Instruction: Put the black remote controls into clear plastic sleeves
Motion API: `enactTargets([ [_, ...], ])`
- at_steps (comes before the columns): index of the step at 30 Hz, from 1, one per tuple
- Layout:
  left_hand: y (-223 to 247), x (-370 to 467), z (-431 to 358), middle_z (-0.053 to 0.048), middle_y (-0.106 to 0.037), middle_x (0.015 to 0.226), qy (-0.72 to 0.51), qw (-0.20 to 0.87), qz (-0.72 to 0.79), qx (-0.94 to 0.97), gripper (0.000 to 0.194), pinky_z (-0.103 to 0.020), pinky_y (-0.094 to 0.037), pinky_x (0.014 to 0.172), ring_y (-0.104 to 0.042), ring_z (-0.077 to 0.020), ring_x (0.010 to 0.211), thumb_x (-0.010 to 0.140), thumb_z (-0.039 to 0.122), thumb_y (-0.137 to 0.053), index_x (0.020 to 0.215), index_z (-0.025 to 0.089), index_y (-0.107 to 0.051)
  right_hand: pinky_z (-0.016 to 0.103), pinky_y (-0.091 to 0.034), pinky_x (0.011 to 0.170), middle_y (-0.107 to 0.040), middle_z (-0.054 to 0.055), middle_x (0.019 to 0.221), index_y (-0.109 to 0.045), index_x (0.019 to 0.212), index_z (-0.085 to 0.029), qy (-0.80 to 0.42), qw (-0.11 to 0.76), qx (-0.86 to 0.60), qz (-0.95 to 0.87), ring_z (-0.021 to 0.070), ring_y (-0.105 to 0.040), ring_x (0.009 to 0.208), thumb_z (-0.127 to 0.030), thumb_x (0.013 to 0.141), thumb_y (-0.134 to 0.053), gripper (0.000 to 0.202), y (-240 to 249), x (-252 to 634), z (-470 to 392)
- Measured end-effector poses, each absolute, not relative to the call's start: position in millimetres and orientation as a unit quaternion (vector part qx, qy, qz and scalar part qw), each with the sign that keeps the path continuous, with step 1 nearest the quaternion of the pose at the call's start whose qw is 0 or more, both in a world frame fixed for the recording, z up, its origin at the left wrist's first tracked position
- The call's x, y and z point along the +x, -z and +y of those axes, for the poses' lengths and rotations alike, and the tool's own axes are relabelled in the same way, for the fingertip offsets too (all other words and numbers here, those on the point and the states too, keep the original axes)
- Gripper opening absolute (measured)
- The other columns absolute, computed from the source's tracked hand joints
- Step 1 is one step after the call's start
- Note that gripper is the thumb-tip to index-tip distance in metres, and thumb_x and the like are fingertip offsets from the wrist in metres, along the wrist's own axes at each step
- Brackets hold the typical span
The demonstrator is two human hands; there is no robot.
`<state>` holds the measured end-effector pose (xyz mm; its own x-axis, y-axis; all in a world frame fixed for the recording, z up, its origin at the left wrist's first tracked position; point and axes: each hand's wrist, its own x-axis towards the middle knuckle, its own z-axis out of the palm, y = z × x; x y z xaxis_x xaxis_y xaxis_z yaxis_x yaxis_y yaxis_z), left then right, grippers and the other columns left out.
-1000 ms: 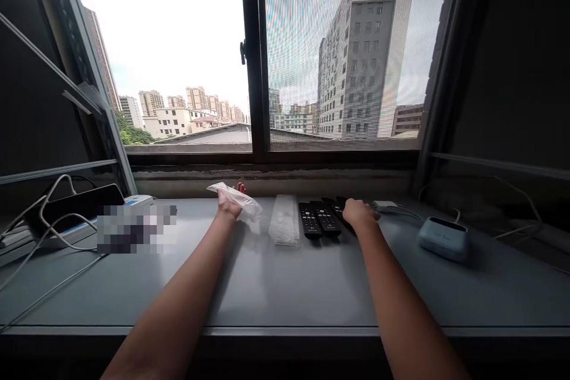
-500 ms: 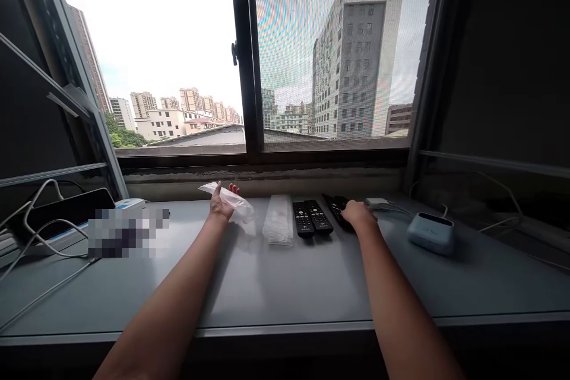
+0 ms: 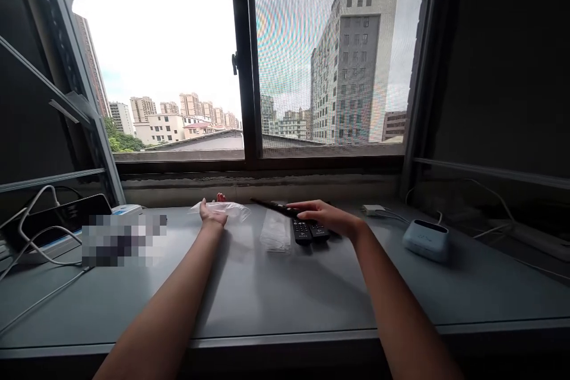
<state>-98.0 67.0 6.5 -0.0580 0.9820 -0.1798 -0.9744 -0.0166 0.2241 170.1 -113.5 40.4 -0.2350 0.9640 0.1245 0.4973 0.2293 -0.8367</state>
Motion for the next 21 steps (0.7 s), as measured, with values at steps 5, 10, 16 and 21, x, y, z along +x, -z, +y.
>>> enactTargets([
  [5,-7,-98,69,-0.002,-0.055,0.087,-0.710,0.692,0.133,0.002,0.013,-0.020,-0.051,0.054,-0.057,-0.0104,0.066,0.095,0.033,-0.041,0.099,0.022,-0.037,0.035,-0.041,0.101,-0.066,0.006,0.119,-0.058,0.134,-0.021,-0.374,0.306,-0.476,-0.735,0.0214,-0.058,0.110,-0.040,0.079,-0.063,0.058,-40,153,-115],
  [10,-6,-98,71,-0.002,-0.056,0.088,-0.705,0.698,0.125,0.007,0.013,-0.022,-0.051,0.054,-0.059,-0.0113,0.068,0.095,0.034,-0.041,0.098,0.022,-0.038,0.035,-0.042,0.100,-0.065,0.006,0.121,-0.058,0.133,-0.020,-0.358,0.299,-0.492,-0.735,0.0218,-0.057,0.112,-0.038,0.079,-0.063,0.057,-39,150,-113],
  [16,-10,-85,65,-0.004,-0.061,0.087,-0.684,0.717,0.120,0.063,0.022,-0.025,-0.054,0.060,-0.061,-0.0133,0.069,0.093,0.039,-0.048,0.101,0.020,-0.044,0.036,-0.044,0.099,-0.064,0.006,0.124,-0.058,0.133,-0.020,-0.317,0.314,-0.503,-0.740,0.0230,-0.059,0.109,-0.039,0.080,-0.063,0.057,-32,142,-105],
  [21,-21,-67,54,-0.004,-0.062,0.079,-0.653,0.740,0.115,0.108,0.031,-0.024,-0.054,0.061,-0.061,-0.0128,0.063,0.092,0.044,-0.049,0.103,0.015,-0.055,0.043,-0.040,0.104,-0.060,0.007,0.132,-0.061,0.129,-0.023,-0.261,0.374,-0.473,-0.753,0.0285,-0.053,0.121,-0.037,0.079,-0.064,0.052,-14,134,-88],
])
